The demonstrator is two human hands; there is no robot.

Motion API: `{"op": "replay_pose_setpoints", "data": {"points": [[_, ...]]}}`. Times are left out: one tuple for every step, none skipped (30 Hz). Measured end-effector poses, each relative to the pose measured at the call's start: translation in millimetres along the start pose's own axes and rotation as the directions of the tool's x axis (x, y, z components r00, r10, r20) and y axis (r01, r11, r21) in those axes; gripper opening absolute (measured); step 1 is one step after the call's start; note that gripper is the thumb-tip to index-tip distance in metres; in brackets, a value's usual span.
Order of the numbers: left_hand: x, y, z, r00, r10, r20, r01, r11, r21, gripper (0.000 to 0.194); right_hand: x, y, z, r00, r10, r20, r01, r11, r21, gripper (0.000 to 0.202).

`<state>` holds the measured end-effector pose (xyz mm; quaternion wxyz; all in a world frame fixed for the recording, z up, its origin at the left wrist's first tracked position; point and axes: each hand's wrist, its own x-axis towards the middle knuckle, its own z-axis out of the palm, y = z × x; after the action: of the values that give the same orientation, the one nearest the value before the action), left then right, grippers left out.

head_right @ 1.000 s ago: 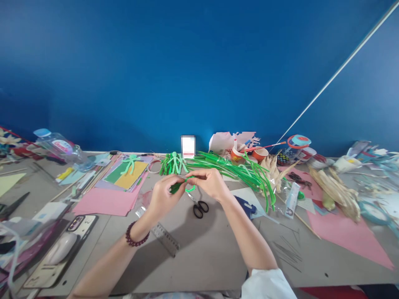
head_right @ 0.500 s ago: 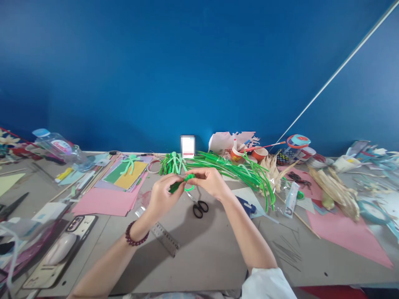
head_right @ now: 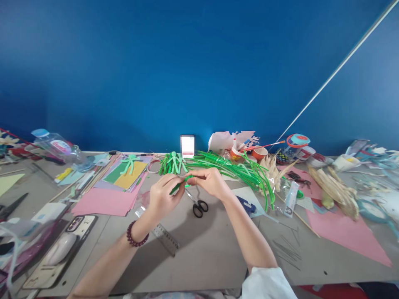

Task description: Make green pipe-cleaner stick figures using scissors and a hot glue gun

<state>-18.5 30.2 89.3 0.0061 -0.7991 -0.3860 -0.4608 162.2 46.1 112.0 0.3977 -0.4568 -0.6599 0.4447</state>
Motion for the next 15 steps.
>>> {"op": "replay_pose_setpoints", "data": {"points": [[0.0,-1.1,0.2,1.000,-0.006,-0.002,0.006,1.000,-0.007,0.008,1.0,1.0,0.1,1.000,-0.006,0.005,0.006,1.000,0.005,0.028],[0.0,-2.1,0.3,1.000,-0.017,-0.001,0.017,1.000,-0.015,0.008,2.0,1.8,0.4,1.000,-0.013,0.008,0.013,1.000,0.011,0.028],[0.1,-2.9,0.4,1.000,-0.029,0.002,0.029,0.999,-0.024,0.009,2.8,2.6,0.8,1.000,-0.020,0.008,0.020,1.000,0.016,0.029],[0.4,-3.6,0.4,0.999,-0.044,0.005,0.044,0.998,-0.034,0.009,3.5,3.3,1.4,1.000,-0.027,0.004,0.027,0.999,0.020,0.030],[0.7,-4.0,0.4,0.998,-0.059,0.010,0.059,0.997,-0.043,0.009,4.0,4.0,2.1,0.999,-0.033,-0.002,0.033,0.999,0.021,0.030],[1.1,-4.2,0.4,0.997,-0.070,0.013,0.070,0.996,-0.052,0.009,4.4,4.7,3.0,0.999,-0.039,-0.010,0.039,0.999,0.019,0.031],[1.4,-4.3,0.3,0.997,-0.077,0.011,0.077,0.995,-0.060,0.009,4.5,5.4,3.9,0.999,-0.044,-0.018,0.044,0.999,0.017,0.031],[1.8,-4.1,0.3,0.997,-0.081,0.010,0.082,0.994,-0.066,0.009,4.6,6.1,4.7,0.998,-0.049,-0.025,0.049,0.999,0.014,0.031],[2.0,-3.9,0.3,0.997,-0.083,0.009,0.083,0.994,-0.070,0.009,4.5,6.8,5.4,0.998,-0.053,-0.034,0.053,0.999,0.010,0.031],[2.2,-3.7,0.3,0.996,-0.085,0.011,0.085,0.994,-0.072,0.009,4.5,7.2,5.9,0.998,-0.055,-0.041,0.056,0.998,0.008,0.030],[2.2,-3.6,0.3,0.996,-0.087,0.015,0.087,0.994,-0.072,0.009,4.3,7.3,6.1,0.998,-0.055,-0.044,0.055,0.998,0.008,0.030],[2.0,-3.5,0.5,0.996,-0.091,0.019,0.092,0.993,-0.072,0.010,4.2,7.1,6.0,0.998,-0.050,-0.042,0.050,0.999,0.012,0.030],[1.8,-3.5,0.6,0.995,-0.096,0.024,0.097,0.993,-0.073,0.010,4.1,6.5,5.6,0.998,-0.041,-0.036,0.042,0.999,0.020,0.030],[1.6,-3.6,0.8,0.995,-0.100,0.028,0.102,0.992,-0.076,0.010,4.1,5.8,5.0,0.999,-0.030,-0.028,0.031,0.999,0.031,0.030],[1.5,-3.7,0.9,0.994,-0.104,0.030,0.106,0.991,-0.083,0.010,4.0,4.8,4.2,1.000,-0.016,-0.017,0.016,0.999,0.043,0.030]]}}
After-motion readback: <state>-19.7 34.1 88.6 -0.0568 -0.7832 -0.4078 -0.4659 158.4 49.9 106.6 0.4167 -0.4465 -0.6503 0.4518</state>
